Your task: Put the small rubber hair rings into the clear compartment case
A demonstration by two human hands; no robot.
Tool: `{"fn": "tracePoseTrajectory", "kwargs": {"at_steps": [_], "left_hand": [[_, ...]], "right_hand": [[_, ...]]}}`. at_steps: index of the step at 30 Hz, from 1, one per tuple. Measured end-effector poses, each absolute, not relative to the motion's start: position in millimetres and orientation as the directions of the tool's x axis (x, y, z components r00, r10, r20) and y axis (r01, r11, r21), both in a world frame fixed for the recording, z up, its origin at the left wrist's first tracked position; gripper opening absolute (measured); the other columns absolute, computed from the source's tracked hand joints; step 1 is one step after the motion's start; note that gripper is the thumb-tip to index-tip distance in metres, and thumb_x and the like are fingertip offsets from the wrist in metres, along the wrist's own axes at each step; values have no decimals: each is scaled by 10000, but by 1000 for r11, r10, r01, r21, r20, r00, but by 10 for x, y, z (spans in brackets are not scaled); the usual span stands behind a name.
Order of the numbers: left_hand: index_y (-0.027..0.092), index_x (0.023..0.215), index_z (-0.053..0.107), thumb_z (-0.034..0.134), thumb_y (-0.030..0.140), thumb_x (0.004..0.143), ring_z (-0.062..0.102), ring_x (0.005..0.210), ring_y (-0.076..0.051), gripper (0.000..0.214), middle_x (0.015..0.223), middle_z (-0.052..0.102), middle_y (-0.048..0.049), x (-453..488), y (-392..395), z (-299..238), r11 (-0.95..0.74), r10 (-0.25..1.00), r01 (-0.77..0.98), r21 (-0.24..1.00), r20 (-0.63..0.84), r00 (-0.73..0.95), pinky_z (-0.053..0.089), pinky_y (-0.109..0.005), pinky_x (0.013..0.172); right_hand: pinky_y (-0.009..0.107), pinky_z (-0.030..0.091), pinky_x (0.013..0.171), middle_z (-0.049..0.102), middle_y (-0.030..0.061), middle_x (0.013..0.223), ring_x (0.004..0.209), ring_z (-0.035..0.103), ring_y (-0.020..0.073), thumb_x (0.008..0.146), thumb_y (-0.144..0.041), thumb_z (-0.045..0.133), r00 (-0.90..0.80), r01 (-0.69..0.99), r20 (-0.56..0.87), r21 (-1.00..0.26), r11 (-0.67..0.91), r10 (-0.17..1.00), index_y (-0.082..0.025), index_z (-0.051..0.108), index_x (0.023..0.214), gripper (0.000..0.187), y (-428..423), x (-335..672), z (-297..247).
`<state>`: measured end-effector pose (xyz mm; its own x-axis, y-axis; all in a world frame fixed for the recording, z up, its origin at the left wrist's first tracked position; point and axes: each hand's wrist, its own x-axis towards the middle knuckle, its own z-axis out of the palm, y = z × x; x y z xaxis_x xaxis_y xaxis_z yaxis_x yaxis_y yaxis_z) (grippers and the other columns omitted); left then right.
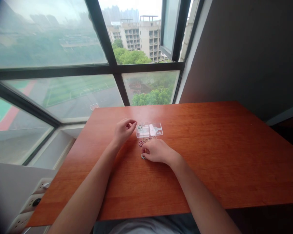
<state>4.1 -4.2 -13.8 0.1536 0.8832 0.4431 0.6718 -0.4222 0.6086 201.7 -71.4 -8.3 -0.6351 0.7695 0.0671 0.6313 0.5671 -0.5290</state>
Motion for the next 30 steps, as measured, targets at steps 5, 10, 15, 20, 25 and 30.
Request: {"fn": "tracePoseTrajectory", "kwargs": {"at_steps": [5,10,15,20,25,30], "left_hand": [[183,809,665,543,259,842,492,586,-109,147,742,635,-11,39,-44,-131,-424,882,675,604,444,157,378,-241,592],[178,811,661,543,256,843,496,598,-109,145,753,637,-13,36,-51,-118,-429,883,668,607,439,168,382,-240,600],[179,808,666,544,253,838,493,592,-106,146,758,639,-13,38,-51,-111,-427,886,660,619,431,170,385,-238,594],[173,814,672,546,250,836,493,590,-105,149,756,639,-20,43,-41,-133,-423,888,665,615,427,169,379,-230,581],[175,829,677,548,245,841,499,590,-102,147,770,648,-18,51,-40,-153,-427,888,655,624,425,175,379,-227,577],[174,827,675,546,239,840,502,584,-97,145,765,644,-11,55,-46,-153,-429,889,643,634,420,179,376,-225,576]], "right_hand": [[209,293,541,633,-45,638,580,524,94,741,-177,683,-606,628,66,-572,527,793,-241,698,735,66,-704,1995,-101],[208,315,569,653,-43,670,603,551,98,768,-179,661,-574,638,98,-568,519,813,-235,687,763,63,-687,1982,-138],[200,320,569,643,-40,649,584,539,93,781,-158,630,-559,610,142,-598,521,817,-223,682,789,83,-677,1977,-151],[198,326,549,520,-63,547,516,447,81,789,-207,641,-402,582,257,-669,462,879,-209,692,804,53,-633,1993,-113],[211,340,532,410,-72,508,481,374,85,812,-262,614,-184,520,393,-739,429,901,-194,677,806,93,-591,2038,-90],[216,338,515,391,-69,511,471,365,85,812,-285,607,-58,492,442,-767,411,895,-190,671,793,116,-580,2061,-80]]}}
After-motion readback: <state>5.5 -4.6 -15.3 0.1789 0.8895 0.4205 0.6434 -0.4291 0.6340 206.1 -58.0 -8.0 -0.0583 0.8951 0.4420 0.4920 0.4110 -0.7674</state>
